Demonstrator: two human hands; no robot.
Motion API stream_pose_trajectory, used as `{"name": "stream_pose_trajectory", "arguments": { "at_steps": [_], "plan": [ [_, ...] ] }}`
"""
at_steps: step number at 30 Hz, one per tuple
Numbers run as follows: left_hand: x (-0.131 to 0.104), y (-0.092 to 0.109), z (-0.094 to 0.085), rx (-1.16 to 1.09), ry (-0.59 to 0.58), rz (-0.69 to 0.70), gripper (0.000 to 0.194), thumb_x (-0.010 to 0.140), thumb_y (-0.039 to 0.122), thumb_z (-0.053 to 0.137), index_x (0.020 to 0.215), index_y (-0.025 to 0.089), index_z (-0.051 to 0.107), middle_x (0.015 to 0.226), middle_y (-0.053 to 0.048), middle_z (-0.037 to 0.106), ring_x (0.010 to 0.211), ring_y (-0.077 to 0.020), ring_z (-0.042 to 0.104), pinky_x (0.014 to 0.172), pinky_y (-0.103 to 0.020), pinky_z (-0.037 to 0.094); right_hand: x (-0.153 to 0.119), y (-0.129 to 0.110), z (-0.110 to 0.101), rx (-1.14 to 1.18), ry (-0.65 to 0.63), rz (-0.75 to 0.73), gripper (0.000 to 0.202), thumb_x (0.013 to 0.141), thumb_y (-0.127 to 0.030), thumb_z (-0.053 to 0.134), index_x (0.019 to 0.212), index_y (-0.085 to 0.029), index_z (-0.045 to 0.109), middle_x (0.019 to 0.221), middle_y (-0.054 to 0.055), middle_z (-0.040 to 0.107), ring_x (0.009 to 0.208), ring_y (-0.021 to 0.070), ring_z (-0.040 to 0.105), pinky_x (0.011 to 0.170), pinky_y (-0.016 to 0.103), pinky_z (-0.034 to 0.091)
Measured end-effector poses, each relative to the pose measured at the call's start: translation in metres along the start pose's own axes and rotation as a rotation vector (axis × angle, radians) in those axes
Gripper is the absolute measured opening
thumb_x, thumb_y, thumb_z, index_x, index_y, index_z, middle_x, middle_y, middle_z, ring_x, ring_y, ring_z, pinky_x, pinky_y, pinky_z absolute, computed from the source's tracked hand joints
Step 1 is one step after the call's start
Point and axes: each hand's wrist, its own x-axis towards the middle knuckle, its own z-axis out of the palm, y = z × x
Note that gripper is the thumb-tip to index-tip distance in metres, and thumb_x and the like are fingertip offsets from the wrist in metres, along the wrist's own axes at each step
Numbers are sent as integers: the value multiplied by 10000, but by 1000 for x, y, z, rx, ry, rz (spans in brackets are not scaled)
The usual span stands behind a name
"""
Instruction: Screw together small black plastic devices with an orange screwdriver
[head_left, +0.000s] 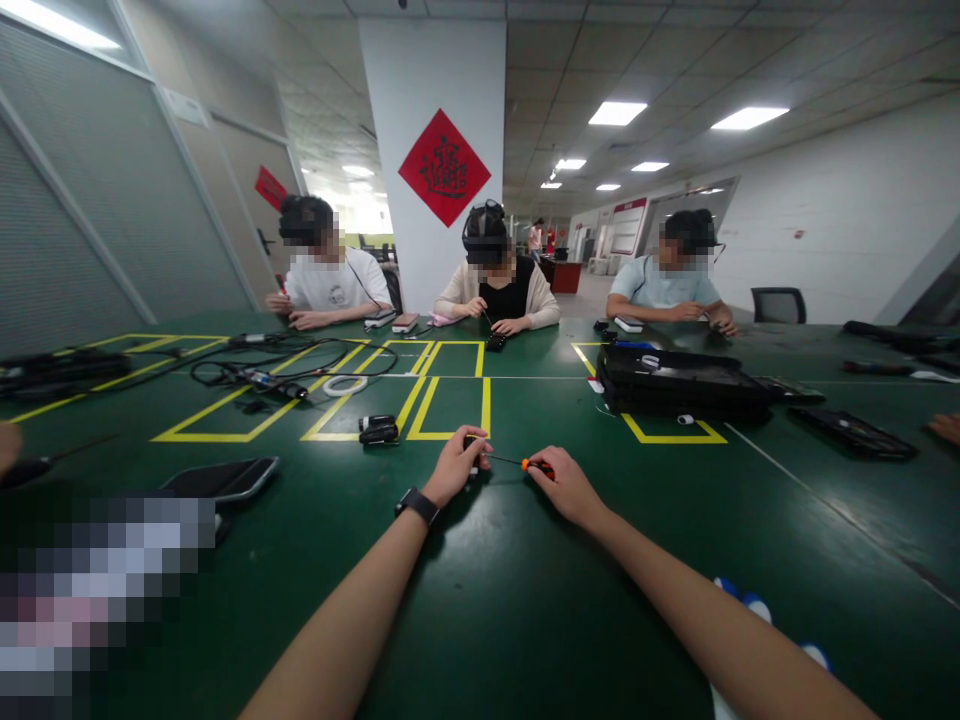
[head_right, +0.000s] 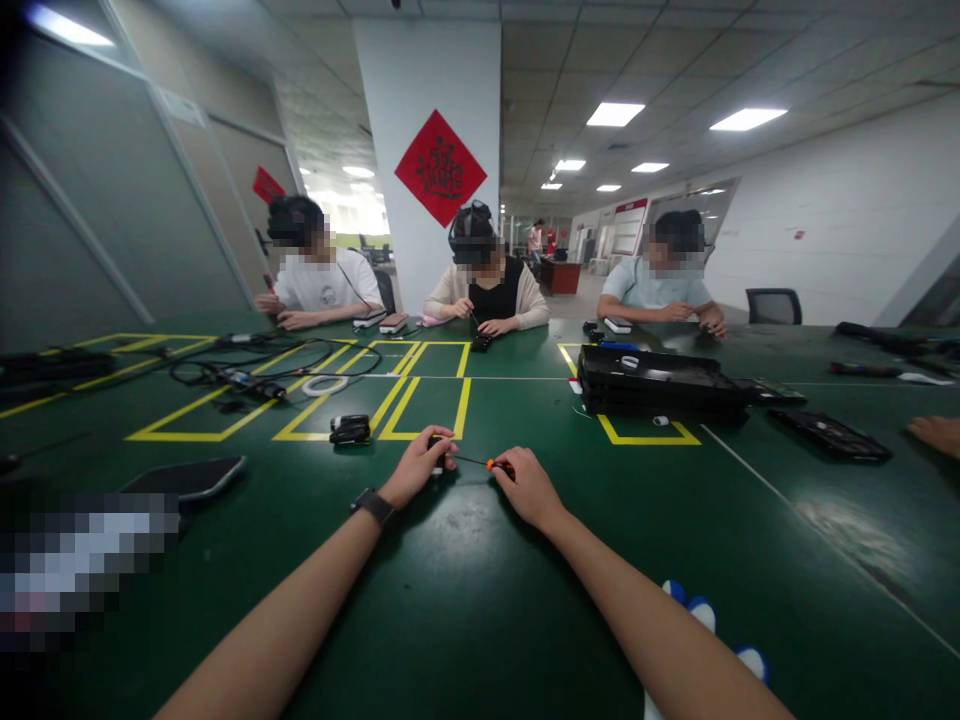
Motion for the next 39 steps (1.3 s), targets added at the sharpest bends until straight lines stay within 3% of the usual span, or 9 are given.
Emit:
{"name": "stream_pose_trajectory", "arguments": {
  "at_steps": [6,13,23,28,33,39],
  "plan": [
    [1,2,-2,-66,82,-25,215,725,302,521,889,173,468,702,17,575,518,-76,550,504,-197,412,0,2,1,10,12,-4,151,825,-258,485,885,-182,601,867,41,577,838,163,494,766,296,383],
    [-2,6,-2,-63,16,-18,173,730,239,490,890,175,467,560,59,499,482,-78,520,511,-198,404,2,3,2,23,15,7,152,821,-243,486,899,-183,601,877,42,581,850,163,499,780,297,384],
    [0,11,-2,-69,-14,-54,208,766,320,480,918,182,446,608,50,507,494,-73,513,504,-193,396,1,-1,-2,35,-17,34,168,827,-262,477,914,-190,600,894,40,591,849,164,507,770,294,387],
    [3,5,-4,-32,-28,-39,202,755,247,476,944,188,437,598,53,492,508,-80,516,526,-203,401,2,-1,-2,36,-19,39,166,828,-258,471,910,-191,599,895,38,590,853,163,508,769,295,386],
    [2,4,-4,-77,-51,-23,282,694,123,433,965,199,430,793,19,521,555,-66,525,575,-225,428,4,-2,-2,49,-25,51,177,832,-262,466,925,-193,599,910,42,592,867,166,511,780,300,390],
    [1,5,-1,111,-50,48,327,614,62,483,914,193,459,811,18,511,677,-81,502,651,-214,402,5,-1,-1,42,-18,71,182,831,-278,465,920,-193,599,897,43,590,853,167,515,774,303,395]
  ]
}}
